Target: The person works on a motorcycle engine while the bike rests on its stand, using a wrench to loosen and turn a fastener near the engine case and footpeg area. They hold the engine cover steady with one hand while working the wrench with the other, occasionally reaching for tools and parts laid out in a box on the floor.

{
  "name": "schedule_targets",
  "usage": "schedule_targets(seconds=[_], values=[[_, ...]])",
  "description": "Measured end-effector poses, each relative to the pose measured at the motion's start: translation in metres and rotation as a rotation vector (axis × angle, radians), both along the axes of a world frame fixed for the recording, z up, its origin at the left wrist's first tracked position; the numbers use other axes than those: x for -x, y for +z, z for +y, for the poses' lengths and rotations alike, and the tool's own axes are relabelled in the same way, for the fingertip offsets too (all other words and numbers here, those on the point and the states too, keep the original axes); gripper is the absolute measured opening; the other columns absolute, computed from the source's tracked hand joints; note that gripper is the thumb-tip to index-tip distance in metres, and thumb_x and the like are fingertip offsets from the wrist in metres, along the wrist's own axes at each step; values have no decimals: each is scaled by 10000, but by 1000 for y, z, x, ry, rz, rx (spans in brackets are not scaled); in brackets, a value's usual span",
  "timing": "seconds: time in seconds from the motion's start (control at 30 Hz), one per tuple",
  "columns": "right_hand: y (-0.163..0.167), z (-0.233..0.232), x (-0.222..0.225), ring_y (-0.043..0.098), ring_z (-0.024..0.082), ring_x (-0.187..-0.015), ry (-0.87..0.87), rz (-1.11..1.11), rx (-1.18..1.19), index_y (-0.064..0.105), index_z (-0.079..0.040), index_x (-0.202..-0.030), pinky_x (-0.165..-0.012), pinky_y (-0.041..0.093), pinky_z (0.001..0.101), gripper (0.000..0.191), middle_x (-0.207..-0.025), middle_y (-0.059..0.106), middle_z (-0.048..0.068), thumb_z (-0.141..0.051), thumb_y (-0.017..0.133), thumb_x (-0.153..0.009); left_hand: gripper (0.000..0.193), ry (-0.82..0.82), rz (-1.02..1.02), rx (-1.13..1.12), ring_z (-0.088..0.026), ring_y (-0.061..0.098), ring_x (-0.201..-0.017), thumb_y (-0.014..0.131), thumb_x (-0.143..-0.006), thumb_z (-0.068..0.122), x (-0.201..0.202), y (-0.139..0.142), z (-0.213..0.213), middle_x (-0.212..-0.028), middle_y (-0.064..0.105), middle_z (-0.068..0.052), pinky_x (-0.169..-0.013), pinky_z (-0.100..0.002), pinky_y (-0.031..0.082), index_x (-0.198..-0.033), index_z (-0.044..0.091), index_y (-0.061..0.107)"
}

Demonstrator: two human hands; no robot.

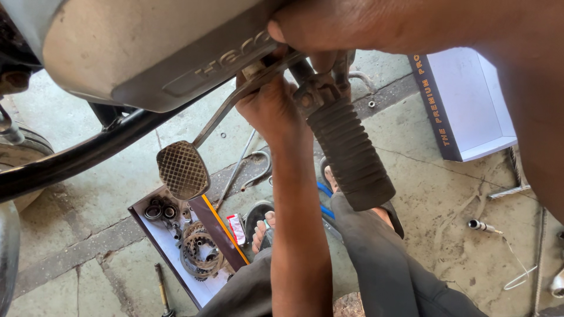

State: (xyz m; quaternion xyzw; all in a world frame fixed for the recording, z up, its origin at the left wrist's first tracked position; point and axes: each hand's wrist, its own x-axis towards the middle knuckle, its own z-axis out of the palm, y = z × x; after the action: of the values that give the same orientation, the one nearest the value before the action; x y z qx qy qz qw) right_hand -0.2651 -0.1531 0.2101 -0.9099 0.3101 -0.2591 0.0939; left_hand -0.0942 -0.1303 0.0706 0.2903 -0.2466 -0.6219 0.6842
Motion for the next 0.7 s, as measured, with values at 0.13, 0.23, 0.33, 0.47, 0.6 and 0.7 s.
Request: schedule_targets(seconds=[0.13,0.23,0.33,0.47,0.6,0.7], values=[[-10,-1,8,699,206,-733,37,-4,-69,687,115,-1121,-639,586,299,365,-876,718,153,-229,711,-1000,104,-65,-56,47,-67,554,-669,642,-1006,-56,-5,4,2,-887,720,-67,-591,-239,345,-1064,-22,721],[-10,0,6,707,167,-765,-12,-62,-280,690,69,-1159,-654,589,264,334,-883,710,108,-246,680,-1051,106,-97,-15,43,-50,467,-576,654,-966,-29,-10,3,0,-840,706,-45,-521,-228,292,-1031,21,722],[-1,3,0,708,159,-704,-139,-80,-414,698,48,-1109,-626,566,268,330,-816,697,92,-273,674,-1035,94,-58,-32,29,-38,421,-560,657,-972,-35,-8,2,-1,-808,689,-27,-513,-216,277,-1008,19,727],[11,5,-9,708,151,-658,-234,-122,-537,699,31,-1061,-601,544,272,333,-762,681,77,-296,660,-1015,82,15,-13,-57,-38,408,-525,663,-966,-9,0,3,-2,-770,685,-20,-480,-220,265,-995,29,731],[6,3,-9,708,170,-687,-127,-106,-414,693,59,-1082,-615,545,282,321,-796,687,94,-253,650,-1019,89,-27,-19,20,-47,399,-564,660,-977,15,-1,-1,2,-730,629,2,-535,-217,281,-1011,24,742],[-4,3,0,715,186,-729,-29,-15,-266,697,63,-1130,-641,576,279,269,-867,712,120,-179,625,-1037,88,-137,50,46,-49,393,-566,662,-1002,-1,-9,-6,3,-673,579,16,-573,-214,292,-945,17,726]])
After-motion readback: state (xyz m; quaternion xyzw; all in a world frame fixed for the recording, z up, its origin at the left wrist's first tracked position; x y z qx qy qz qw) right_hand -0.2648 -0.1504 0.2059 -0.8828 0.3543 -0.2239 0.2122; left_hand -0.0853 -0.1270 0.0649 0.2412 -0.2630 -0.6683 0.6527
